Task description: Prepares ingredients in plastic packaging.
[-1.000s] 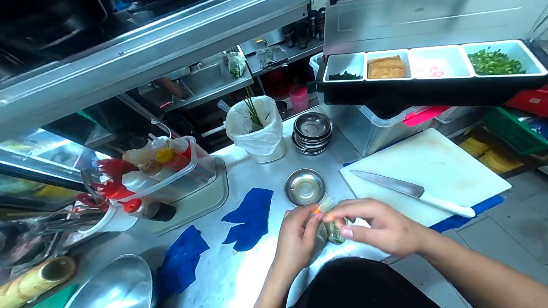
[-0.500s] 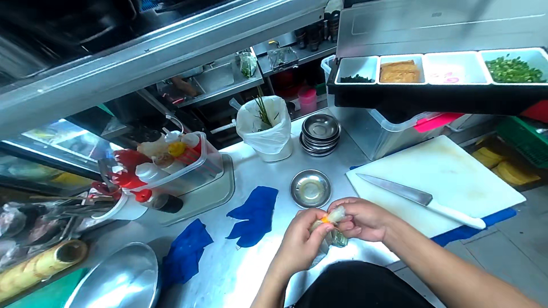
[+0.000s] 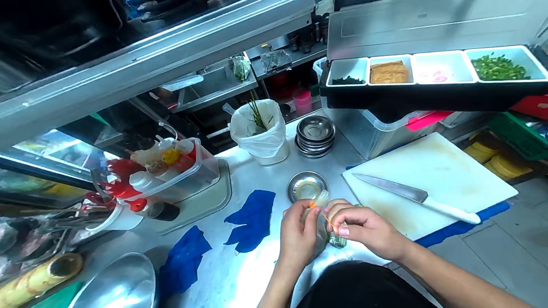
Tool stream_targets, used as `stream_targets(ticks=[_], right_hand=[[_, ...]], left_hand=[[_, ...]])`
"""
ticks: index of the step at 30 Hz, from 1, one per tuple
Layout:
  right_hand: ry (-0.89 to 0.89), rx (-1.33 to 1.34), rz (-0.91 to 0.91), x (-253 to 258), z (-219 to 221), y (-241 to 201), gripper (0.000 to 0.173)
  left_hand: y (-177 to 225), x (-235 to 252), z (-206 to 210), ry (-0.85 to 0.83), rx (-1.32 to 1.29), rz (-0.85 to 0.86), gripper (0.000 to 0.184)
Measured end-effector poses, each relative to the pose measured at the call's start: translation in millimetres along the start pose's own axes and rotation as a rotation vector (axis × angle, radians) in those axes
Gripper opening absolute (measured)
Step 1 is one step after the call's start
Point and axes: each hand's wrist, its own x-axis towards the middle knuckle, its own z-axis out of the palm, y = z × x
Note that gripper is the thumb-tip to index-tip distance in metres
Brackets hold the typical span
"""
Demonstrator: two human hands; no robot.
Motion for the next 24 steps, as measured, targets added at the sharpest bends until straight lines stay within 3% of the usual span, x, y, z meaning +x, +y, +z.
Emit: stream_targets(ticks=[6,9,13,16,20,24], right_hand=[[0.005,0.154,-0.114,-3.6,0.8,-2.0,0.033],[0.076,0.071,0.014,-4.4,-0.4,-11.1,0.019],[0.015,0.012,0.161,5.6,-13.5,-15.1,0.026],[-0.039,-0.019,0.219,9.4,-26.7,-14.2,0.028],[0.006,-0.195,0.303,12.6,-39.6,-21.5,0.015],[0.087,-0.1,0.476,17.2,-38.2,-24.2,0.011]], left_hand=[[2.6,-4.6,-2.7,-0.021,-0.079,0.034,0.015],[1.5,-8.2,-0.5,-0.028,-0.043,0.063,0.017],[1.2,-7.4,-0.6,-0.035,0.025,0.084,0.019],[1.2,-0.4,-9.2,-0.15,0.081,0.085,0.022],[6.4,3.3,-12.8,-0.363,0.115,0.106,0.026],[3.0,2.6,-10.2,-0.406,0.024,0.121,0.023]])
